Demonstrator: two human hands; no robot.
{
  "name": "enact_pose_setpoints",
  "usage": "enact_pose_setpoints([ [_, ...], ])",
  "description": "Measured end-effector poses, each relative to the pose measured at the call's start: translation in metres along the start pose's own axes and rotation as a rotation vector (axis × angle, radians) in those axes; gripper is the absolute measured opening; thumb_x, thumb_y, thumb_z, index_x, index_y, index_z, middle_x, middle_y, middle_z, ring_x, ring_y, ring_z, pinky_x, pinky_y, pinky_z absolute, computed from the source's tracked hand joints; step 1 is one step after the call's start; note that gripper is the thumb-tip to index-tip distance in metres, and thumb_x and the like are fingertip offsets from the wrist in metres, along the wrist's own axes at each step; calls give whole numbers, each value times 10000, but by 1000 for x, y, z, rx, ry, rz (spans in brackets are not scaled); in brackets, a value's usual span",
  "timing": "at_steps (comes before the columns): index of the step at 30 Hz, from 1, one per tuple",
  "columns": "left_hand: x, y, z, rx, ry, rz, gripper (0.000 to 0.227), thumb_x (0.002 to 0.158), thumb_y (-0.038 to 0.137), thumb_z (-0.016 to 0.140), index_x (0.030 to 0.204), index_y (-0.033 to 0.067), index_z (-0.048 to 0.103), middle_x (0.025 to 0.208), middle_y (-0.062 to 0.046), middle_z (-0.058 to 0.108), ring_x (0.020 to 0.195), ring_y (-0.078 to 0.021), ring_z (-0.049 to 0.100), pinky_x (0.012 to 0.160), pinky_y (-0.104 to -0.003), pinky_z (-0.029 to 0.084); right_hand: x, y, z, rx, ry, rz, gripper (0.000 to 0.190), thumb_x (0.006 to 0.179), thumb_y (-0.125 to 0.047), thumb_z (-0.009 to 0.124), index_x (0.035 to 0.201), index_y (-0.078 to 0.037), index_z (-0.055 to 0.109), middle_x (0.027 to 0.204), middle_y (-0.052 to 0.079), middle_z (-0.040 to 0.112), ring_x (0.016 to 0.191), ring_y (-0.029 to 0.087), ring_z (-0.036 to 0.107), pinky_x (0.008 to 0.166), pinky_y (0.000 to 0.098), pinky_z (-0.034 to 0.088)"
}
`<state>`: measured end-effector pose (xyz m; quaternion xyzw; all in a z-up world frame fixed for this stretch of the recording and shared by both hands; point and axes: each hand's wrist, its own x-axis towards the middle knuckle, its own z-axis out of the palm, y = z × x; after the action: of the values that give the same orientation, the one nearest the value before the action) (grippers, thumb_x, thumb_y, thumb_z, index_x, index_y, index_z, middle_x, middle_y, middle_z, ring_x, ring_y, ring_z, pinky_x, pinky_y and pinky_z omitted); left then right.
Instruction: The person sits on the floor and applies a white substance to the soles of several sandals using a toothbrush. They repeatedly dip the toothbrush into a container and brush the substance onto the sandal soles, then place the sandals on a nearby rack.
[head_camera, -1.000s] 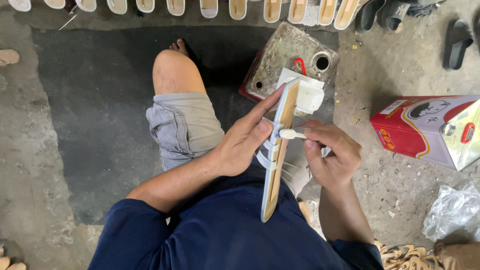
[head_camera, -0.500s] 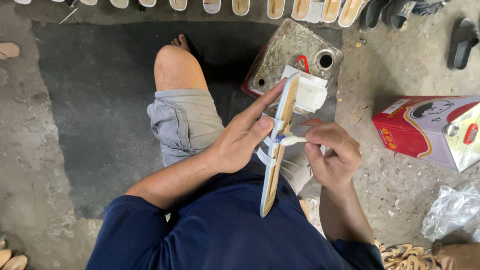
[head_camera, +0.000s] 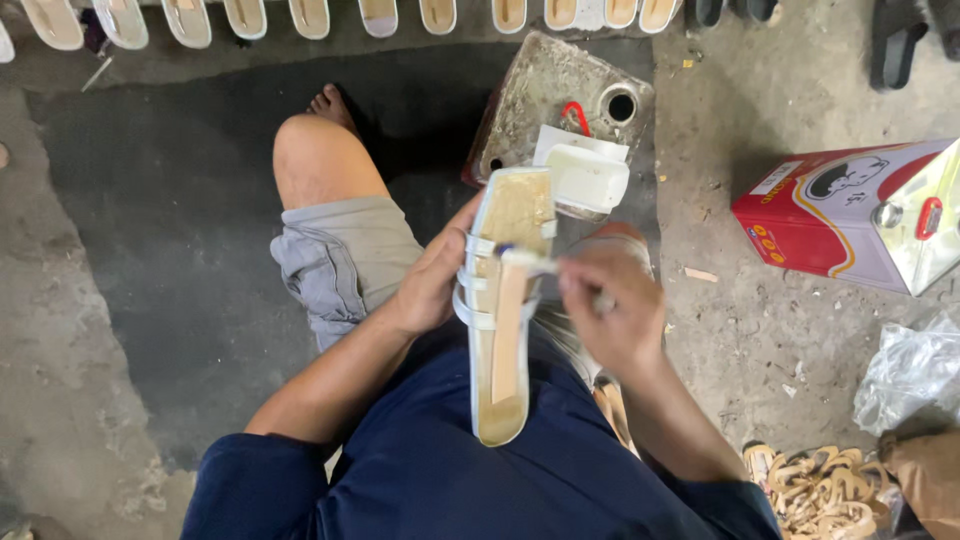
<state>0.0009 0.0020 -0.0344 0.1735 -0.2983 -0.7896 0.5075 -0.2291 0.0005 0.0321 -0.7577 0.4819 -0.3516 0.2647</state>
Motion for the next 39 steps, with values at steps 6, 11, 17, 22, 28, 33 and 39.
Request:
enact_pose_setpoints([
  [6,-23,-11,-18,-208,43,-176,845,1042,575,531,1639,45,252,1552,-135,479,1440,-260,485,1209,-437,412,-21,31,-13,101,-163,255,166,945,-57,745,1111,-40,741,994,115,761,867,153,736,758,302,605],
  [11,-22,-12,-19,-148,82,-342,763,1015,472,589,1607,84,305,1453,-146,531,1326,-283,549,1094,-472,472,39,126,10,-604,-164,193,145,952,-220,693,1067,-153,750,955,136,727,833,354,703,676,478,532],
  [17,-17,-6,-16,-270,164,-244,740,1012,532,569,1571,122,312,1422,-177,574,1253,-361,636,1083,-490,522,71,163,42,-949,-473,224,138,948,-235,638,1035,-174,727,944,145,695,797,360,694,688,499,530],
  [22,-15,-2,-19,-222,207,-220,747,1015,566,534,1588,158,283,1413,-130,569,1244,-335,626,1052,-488,525,45,128,8,-755,-272,191,153,968,-274,626,1024,-181,733,945,128,695,807,360,691,713,494,531],
  [28,-1,-7,-17,-152,248,-186,659,1058,447,542,1597,194,259,1386,-113,582,1219,-273,650,1002,-454,568,22,83,-28,-403,-259,324,139,941,-185,708,1073,-157,739,987,85,737,895,225,725,765,368,547],
  [33,0,-7,2,-17,254,-205,628,1059,376,549,1584,184,262,1311,-79,585,1091,-204,659,775,-414,619,-4,41,-6,361,-94,281,176,975,27,693,1136,-43,689,1103,80,686,956,106,619,812,242,492],
  [39,-1,5,22,189,218,-180,592,1072,359,535,1576,199,271,1302,-62,585,1076,-168,667,764,-382,635,-1,16,12,455,-9,199,153,967,55,687,1104,-13,678,1058,88,627,922,123,576,781,251,454],
])
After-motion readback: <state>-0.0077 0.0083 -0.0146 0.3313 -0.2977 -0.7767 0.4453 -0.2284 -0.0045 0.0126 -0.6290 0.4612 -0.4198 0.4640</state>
